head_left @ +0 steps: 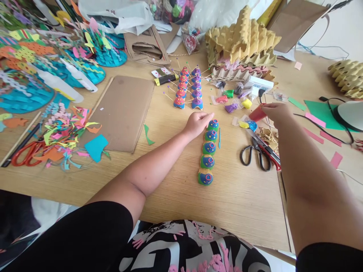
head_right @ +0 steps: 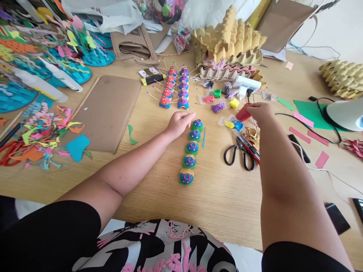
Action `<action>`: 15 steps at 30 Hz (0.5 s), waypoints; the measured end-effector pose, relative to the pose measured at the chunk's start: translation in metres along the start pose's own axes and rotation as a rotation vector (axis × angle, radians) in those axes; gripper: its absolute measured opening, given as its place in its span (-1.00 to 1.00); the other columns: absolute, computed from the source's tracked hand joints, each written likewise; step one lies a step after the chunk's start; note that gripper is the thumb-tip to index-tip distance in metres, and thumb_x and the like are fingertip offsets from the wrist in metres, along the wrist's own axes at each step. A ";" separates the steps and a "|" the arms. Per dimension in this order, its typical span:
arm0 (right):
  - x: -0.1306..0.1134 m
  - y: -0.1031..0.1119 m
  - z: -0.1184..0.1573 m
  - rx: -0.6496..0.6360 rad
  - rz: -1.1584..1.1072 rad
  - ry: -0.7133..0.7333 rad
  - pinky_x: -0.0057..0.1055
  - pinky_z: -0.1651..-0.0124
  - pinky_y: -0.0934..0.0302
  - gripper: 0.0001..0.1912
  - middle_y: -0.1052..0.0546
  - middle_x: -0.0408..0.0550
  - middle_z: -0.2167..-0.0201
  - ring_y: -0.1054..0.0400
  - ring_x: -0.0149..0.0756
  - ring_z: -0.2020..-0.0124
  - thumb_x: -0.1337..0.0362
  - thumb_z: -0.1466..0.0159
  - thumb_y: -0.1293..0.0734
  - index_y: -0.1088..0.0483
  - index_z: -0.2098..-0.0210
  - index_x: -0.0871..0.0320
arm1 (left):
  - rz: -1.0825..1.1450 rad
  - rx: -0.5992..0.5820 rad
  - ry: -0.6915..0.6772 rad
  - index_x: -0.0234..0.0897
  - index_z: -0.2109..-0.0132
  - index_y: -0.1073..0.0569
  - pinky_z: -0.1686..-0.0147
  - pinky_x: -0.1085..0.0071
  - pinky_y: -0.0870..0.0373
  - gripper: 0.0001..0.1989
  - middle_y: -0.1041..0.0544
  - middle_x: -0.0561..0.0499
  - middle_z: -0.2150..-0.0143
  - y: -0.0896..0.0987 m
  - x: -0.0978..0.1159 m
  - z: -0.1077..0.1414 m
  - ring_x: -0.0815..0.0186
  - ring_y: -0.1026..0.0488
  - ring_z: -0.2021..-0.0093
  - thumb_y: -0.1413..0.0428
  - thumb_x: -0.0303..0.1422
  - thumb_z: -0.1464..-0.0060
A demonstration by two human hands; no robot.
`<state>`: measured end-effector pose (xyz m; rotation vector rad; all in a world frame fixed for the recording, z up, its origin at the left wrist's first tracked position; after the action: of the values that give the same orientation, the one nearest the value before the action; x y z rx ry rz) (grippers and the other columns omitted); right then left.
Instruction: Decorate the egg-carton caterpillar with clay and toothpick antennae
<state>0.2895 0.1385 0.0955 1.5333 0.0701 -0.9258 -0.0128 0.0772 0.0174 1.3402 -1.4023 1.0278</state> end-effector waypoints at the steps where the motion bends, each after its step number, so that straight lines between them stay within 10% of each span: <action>1: -0.001 0.000 0.003 0.013 -0.019 -0.002 -0.20 0.19 -0.15 -0.66 -0.36 -0.14 0.45 -0.05 -0.48 0.45 0.25 -0.26 -0.47 -0.66 0.01 0.25 | 0.002 -0.001 0.001 -0.21 0.66 -0.26 0.35 0.33 -0.17 -0.44 -0.23 0.14 0.67 0.000 0.000 0.000 0.43 -0.22 0.55 -0.13 -0.04 -0.20; 15: 0.021 -0.005 -0.013 0.124 -0.334 0.184 -0.27 0.41 0.15 -0.81 -0.24 -0.32 0.68 0.05 -0.54 0.60 0.35 -0.20 -0.52 -0.69 0.18 0.26 | 0.009 0.006 -0.012 -0.22 0.66 -0.26 0.35 0.34 -0.19 -0.44 -0.23 0.14 0.68 0.001 -0.001 0.001 0.42 -0.23 0.55 -0.13 -0.05 -0.21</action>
<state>0.3078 0.1408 0.0779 1.7521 0.4178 -1.0626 -0.0138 0.0766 0.0165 1.3473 -1.4163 1.0319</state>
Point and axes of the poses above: each hand's wrist, its own z-axis away from the middle knuckle, its own y-axis out of the back of the hand, x = y × z, the point moved 4 cm from there along -z, towards the middle knuckle
